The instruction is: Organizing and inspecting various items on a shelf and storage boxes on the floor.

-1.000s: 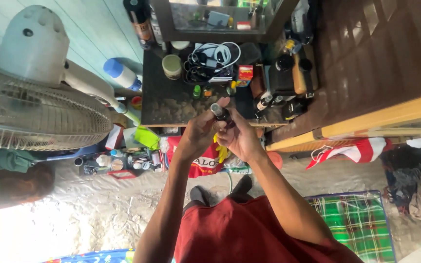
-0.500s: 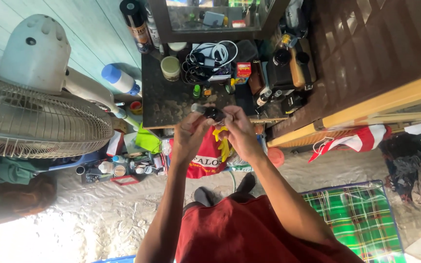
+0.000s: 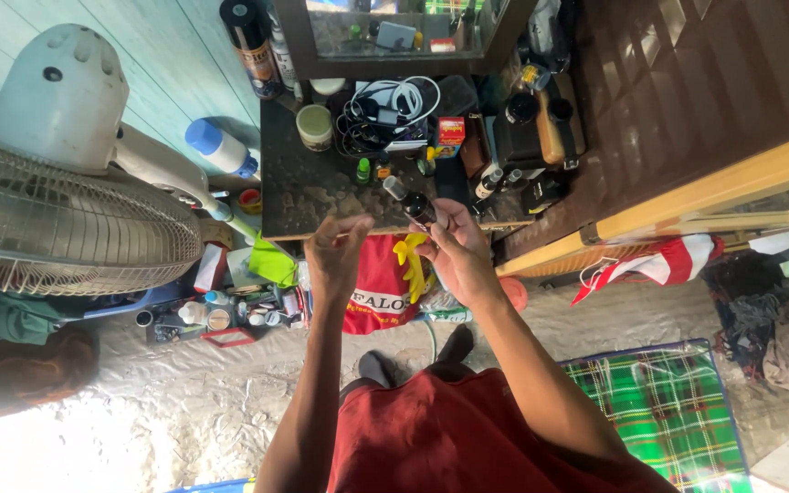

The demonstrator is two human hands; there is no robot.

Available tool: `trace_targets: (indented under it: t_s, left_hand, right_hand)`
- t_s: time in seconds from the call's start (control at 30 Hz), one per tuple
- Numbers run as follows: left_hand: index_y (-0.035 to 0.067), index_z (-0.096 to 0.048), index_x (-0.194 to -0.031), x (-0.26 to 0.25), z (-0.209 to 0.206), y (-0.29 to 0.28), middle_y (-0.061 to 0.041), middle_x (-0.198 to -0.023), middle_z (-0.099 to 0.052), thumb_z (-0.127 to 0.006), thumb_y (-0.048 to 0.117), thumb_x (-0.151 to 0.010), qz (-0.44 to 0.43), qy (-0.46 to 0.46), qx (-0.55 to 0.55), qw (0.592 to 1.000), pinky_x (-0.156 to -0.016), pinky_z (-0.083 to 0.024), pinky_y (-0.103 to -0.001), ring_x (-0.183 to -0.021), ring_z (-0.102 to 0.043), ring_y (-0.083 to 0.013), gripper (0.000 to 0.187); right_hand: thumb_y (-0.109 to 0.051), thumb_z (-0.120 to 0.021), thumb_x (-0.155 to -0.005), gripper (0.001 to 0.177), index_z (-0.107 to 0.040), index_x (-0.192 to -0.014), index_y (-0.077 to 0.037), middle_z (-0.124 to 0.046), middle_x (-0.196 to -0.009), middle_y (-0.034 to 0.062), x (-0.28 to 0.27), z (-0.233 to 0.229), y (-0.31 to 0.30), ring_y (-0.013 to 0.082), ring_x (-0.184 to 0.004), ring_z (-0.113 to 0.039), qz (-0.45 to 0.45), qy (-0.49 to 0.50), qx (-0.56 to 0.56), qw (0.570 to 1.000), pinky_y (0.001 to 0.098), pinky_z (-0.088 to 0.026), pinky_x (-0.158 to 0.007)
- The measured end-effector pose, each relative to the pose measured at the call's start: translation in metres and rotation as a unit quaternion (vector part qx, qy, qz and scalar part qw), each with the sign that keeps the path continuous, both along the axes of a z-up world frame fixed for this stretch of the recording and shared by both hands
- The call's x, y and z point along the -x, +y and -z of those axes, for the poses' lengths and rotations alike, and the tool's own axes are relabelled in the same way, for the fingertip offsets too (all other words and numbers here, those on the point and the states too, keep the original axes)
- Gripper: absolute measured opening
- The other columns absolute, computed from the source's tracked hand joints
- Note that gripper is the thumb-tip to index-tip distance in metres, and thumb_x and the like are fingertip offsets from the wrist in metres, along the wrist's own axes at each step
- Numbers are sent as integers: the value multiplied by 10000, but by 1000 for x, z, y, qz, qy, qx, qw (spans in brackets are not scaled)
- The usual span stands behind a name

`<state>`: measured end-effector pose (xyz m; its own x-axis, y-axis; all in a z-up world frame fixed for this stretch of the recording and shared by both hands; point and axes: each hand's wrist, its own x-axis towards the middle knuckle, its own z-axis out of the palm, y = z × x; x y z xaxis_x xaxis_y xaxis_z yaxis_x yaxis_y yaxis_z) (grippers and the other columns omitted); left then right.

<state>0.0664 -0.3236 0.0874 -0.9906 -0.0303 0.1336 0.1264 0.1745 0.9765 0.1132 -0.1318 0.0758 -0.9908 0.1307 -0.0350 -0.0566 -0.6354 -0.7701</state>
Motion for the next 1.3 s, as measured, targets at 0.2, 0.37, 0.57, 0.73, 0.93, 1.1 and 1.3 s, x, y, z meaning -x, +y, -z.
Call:
trace_targets:
  t_s: [0.2, 0.37, 0.57, 0.73, 0.93, 1.1, 1.3]
  left_hand:
    - [46, -766, -1059, -6, -27, 12, -115, -645, -713, -539, 257, -1061, 51, 19, 6, 999, -734, -530, -388, -660, -680, -232, 310]
    - [104, -788, -945, -6, -29, 24, -87, -682, -746, -571, 319, -1043, 62, 15, 26, 998, -715, -568, -366, -687, -749, -229, 321]
    - [-47, -500, -1319, -19, -24, 57, -303, -1020, -667, -545, 129, -1017, 192, 65, -40, 978, -783, -565, -543, -948, -685, -415, 352]
    - [-23, -629, -1204, -7, 46, 40, -191, -950, -691, -607, 258, -1040, 200, -153, -55, 966, -718, -631, -422, -870, -717, -259, 326]
    - [-6, -607, -1293, -18, -16, 39, -207, -1088, -701, -598, 293, -1036, 275, -219, -121, 928, -727, -660, -439, -905, -746, -313, 394]
    - [-65, -614, -1172, -18, 0, 38, -208, -944, -683, -538, 271, -1068, 301, -214, -88, 925, -702, -650, -415, -823, -725, -300, 360]
    - [-68, -610, -1159, -13, -14, 54, -201, -918, -674, -542, 191, -1049, 312, -203, -54, 927, -646, -636, -375, -787, -704, -273, 289]
  right_hand:
    - [-95, -673, -978, 414, -467, -1337, -89, -688, -1154, 87, -1, 7, 10, 308, -1136, -705, 7, -6, 22, 1000, 308, -656, -779]
    - [-95, -663, -983, 404, -467, -1336, -78, -683, -1152, 80, -5, 6, 9, 311, -1137, -704, 12, -15, 37, 999, 316, -654, -786]
    - [-191, -633, -1006, 387, -499, -1341, -50, -642, -1228, 128, -11, 12, -2, 347, -1150, -677, -9, -56, -17, 998, 382, -647, -815]
    - [-279, -616, -1045, 371, -574, -1326, -40, -593, -1299, 191, -10, -3, 8, 380, -1241, -605, 87, -43, -438, 894, 465, -572, -938]
    - [-57, -564, -1006, 433, -499, -1430, 6, -517, -1362, 263, -9, 29, 13, 475, -1367, -470, 84, -94, -447, 886, 521, -432, -1119]
    - [-397, -609, -1011, 519, -565, -1420, -80, -575, -1398, 219, -10, -21, 3, 430, -1339, -533, 8, -122, -423, 898, 570, -466, -1057]
    - [-372, -614, -1030, 395, -686, -1312, -105, -706, -1252, 164, -17, -12, 17, 342, -1229, -638, 3, -53, -443, 895, 436, -568, -916]
